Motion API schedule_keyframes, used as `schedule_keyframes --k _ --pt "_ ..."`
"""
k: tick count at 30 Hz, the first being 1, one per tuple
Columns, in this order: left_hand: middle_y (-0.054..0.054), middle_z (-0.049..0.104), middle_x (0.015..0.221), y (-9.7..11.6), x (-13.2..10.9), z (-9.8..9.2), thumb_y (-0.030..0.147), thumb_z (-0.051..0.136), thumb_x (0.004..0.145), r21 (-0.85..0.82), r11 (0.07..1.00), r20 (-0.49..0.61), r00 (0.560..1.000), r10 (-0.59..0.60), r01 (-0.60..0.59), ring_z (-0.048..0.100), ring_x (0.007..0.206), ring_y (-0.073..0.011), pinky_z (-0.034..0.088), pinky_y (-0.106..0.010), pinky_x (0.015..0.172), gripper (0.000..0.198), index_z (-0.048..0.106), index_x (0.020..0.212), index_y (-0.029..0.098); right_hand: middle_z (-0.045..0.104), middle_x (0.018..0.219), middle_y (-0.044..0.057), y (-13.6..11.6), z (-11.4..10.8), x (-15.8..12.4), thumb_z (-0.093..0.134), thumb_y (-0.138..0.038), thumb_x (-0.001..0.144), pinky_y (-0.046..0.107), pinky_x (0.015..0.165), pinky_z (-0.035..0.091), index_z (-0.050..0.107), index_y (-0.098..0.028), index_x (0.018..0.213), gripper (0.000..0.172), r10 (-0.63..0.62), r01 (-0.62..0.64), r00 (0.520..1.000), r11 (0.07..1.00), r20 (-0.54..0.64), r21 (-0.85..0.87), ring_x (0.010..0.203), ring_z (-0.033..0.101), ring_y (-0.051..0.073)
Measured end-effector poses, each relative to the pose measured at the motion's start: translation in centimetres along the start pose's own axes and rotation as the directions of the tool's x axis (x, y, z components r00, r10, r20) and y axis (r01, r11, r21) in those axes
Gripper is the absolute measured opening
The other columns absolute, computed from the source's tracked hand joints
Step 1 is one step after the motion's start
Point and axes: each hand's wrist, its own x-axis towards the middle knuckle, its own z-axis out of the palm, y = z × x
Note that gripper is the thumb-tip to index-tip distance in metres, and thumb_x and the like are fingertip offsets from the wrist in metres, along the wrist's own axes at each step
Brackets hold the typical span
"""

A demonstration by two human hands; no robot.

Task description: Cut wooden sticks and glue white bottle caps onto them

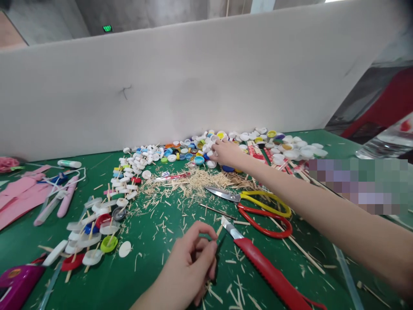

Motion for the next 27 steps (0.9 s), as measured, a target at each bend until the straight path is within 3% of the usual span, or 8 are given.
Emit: schedule_keyframes --k 3,5,8,14,16,21,24,27 --pt "0.010 0.047 0.052 -0.1 0.1 0.0 0.048 0.053 0.083 -0.051 0.999 -0.021 1.000 0.003 -0.004 0.029 0.024 -0.0010 0.020 -0.010 0.021 0.029 0.041 0.094 0.023 0.063 0.096 0.017 0.4 -0.9 -0.2 0.045 -0.042 0.086 0.037 0.070 0.044 0.064 -0.012 0.093 0.036 0.051 -0.057 0.997 0.994 0.055 0.097 0.085 0.057 0.025" --pt "0.010 0.047 0.051 -0.1 0.2 0.0 0.049 0.054 0.082 -0.104 0.994 -0.026 1.000 0.010 -0.013 0.029 0.025 -0.0015 0.023 -0.011 0.022 0.032 0.041 0.094 0.023 0.065 0.088 0.013 0.7 -1.9 -0.8 0.035 -0.046 0.090 0.033 0.062 0.046 0.064 -0.016 0.092 0.042 0.048 -0.081 0.991 0.957 0.124 0.278 0.072 0.058 0.019" --pt "0.010 0.046 0.049 -0.1 0.4 -0.1 0.050 0.055 0.082 -0.187 0.982 -0.035 0.999 0.024 -0.030 0.029 0.027 -0.0022 0.027 -0.011 0.023 0.033 0.039 0.095 0.024 0.066 0.088 0.012 0.7 -3.7 -2.8 0.016 -0.046 0.094 0.032 0.057 0.049 0.063 -0.018 0.095 0.055 -0.093 -0.080 0.969 0.755 0.228 0.651 0.066 0.057 0.017" --pt "0.009 0.047 0.052 0.8 0.4 -0.6 0.047 0.055 0.083 -0.239 0.968 -0.088 0.995 0.053 -0.073 0.030 0.029 -0.0028 0.031 -0.013 0.025 0.032 0.037 0.097 0.024 0.066 0.082 0.009 -0.2 -6.2 -7.0 0.018 -0.032 0.095 0.030 0.052 0.049 0.065 -0.021 0.093 0.049 -0.267 0.013 0.948 0.577 0.174 0.817 0.060 0.056 0.015" --pt "0.009 0.047 0.053 1.2 0.2 -0.6 0.044 0.054 0.085 -0.229 0.971 -0.091 0.994 0.054 -0.074 0.032 0.030 -0.0027 0.033 -0.013 0.027 0.029 0.037 0.097 0.023 0.066 0.078 0.008 -0.4 -6.2 -7.6 0.024 -0.031 0.094 0.030 0.050 0.049 0.065 -0.022 0.088 0.043 -0.218 -0.028 0.956 0.604 0.199 0.796 0.058 0.056 0.015" --pt "0.009 0.047 0.052 1.7 0.0 -0.5 0.045 0.054 0.086 -0.196 0.978 -0.099 0.994 0.053 -0.072 0.032 0.030 -0.0024 0.033 -0.013 0.028 0.030 0.037 0.097 0.023 0.067 0.076 0.005 -1.2 -4.9 -8.1 0.041 -0.038 0.089 0.027 0.050 0.046 0.063 -0.023 0.078 0.029 -0.032 -0.078 0.981 0.835 0.189 0.545 0.061 0.059 0.015" --pt "0.010 0.047 0.053 1.4 0.2 -0.6 0.046 0.054 0.085 -0.185 0.980 -0.123 0.991 0.054 -0.076 0.032 0.030 -0.0022 0.033 -0.013 0.027 0.031 0.037 0.097 0.023 0.067 0.081 0.003 -1.6 -3.7 -8.2 0.042 -0.038 0.088 0.027 0.055 0.046 0.060 -0.023 0.084 0.023 -0.038 -0.050 0.983 0.885 0.178 0.462 0.065 0.059 0.014" --pt "0.010 0.046 0.052 0.8 0.5 -0.9 0.047 0.054 0.085 -0.181 0.978 -0.146 0.986 0.077 -0.103 0.032 0.029 -0.0028 0.032 -0.013 0.026 0.032 0.037 0.098 0.023 0.064 0.088 0.005 -1.4 -2.4 -7.8 0.045 -0.034 0.087 0.030 0.062 0.045 0.058 -0.022 0.091 0.018 -0.087 0.064 0.995 0.940 0.053 0.336 0.073 0.058 0.016"
